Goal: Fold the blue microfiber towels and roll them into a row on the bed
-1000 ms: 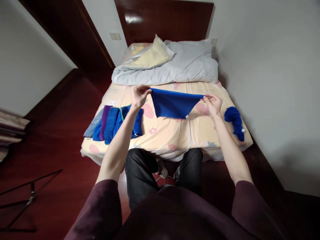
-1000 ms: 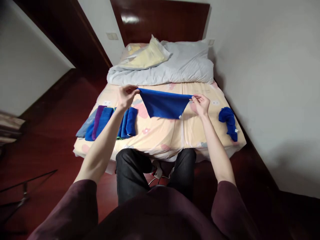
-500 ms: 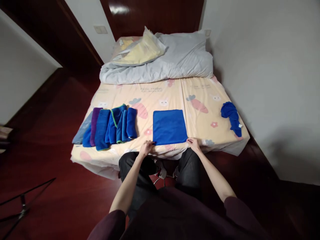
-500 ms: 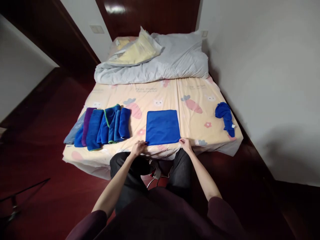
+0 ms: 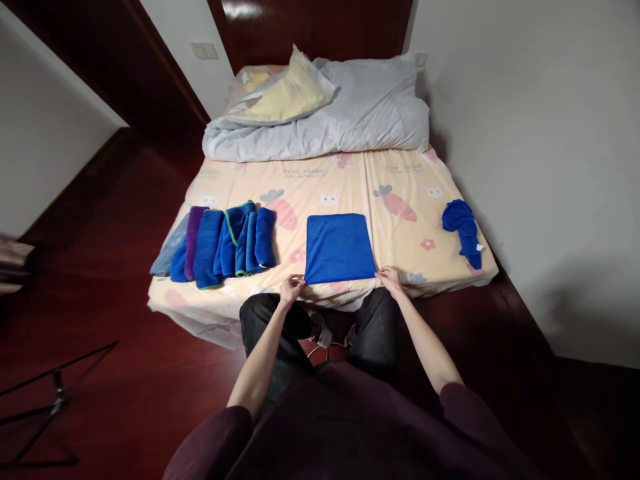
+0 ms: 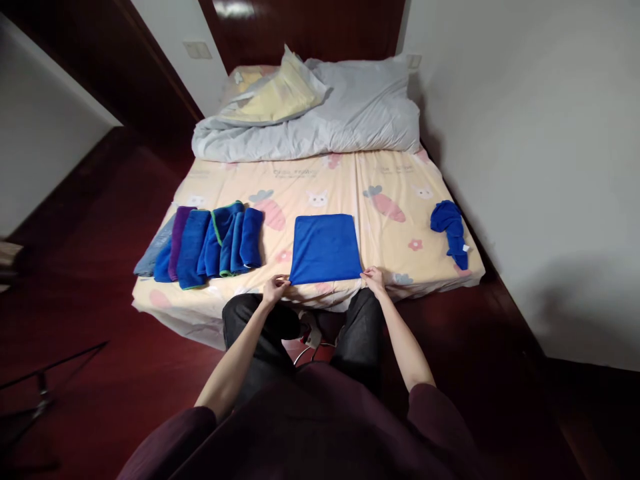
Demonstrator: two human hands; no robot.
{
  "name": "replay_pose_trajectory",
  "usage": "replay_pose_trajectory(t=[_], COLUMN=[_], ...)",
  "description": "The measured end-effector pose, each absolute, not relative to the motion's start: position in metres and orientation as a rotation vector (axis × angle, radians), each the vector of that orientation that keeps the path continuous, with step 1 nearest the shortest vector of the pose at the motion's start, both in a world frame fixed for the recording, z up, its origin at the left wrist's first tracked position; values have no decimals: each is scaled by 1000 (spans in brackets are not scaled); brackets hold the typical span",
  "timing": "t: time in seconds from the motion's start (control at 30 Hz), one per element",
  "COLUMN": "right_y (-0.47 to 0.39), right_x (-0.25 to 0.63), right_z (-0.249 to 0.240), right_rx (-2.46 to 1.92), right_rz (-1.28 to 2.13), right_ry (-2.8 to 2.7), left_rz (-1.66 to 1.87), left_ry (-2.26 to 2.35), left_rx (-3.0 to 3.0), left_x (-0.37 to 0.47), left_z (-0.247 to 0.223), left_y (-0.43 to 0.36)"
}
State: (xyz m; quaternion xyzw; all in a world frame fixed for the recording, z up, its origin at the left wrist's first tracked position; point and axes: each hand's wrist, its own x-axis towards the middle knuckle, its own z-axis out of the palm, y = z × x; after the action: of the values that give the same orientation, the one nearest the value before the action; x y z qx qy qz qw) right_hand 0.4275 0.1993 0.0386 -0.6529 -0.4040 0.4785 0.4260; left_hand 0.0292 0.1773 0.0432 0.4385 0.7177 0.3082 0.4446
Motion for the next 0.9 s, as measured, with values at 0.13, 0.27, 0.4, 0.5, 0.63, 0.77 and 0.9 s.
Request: replay_pose_trajectory(t=[0.13, 0.27, 0.4, 0.5, 0.63, 0.77, 0.9], right_y=[186, 176, 174, 183, 208, 242, 286], right_x=[436, 439, 441, 441, 438, 432, 426], right_z=[34, 32, 34, 41, 49, 49, 42], right_rx=[-1642, -1666, -1664, -1650, -1606, -1601, -1546], right_rz=[1254, 1294, 1399, 1455, 1447, 1393, 1338], right_ry=[-1095, -1147, -1142, -1081, -988, -1003, -1087], left_rz=[799, 767, 717, 659, 646, 708, 754], left_ry=[1814, 1841, 1791, 1709, 1621, 1586, 1592], left_rx=[1118, 1141, 1145, 1124, 1061, 1031, 980], left_x=[30, 28, 18, 12, 10, 15, 21], left_z=[46, 45, 38, 33, 36, 38, 34], left_y=[157, 145, 145, 158, 191, 240, 299])
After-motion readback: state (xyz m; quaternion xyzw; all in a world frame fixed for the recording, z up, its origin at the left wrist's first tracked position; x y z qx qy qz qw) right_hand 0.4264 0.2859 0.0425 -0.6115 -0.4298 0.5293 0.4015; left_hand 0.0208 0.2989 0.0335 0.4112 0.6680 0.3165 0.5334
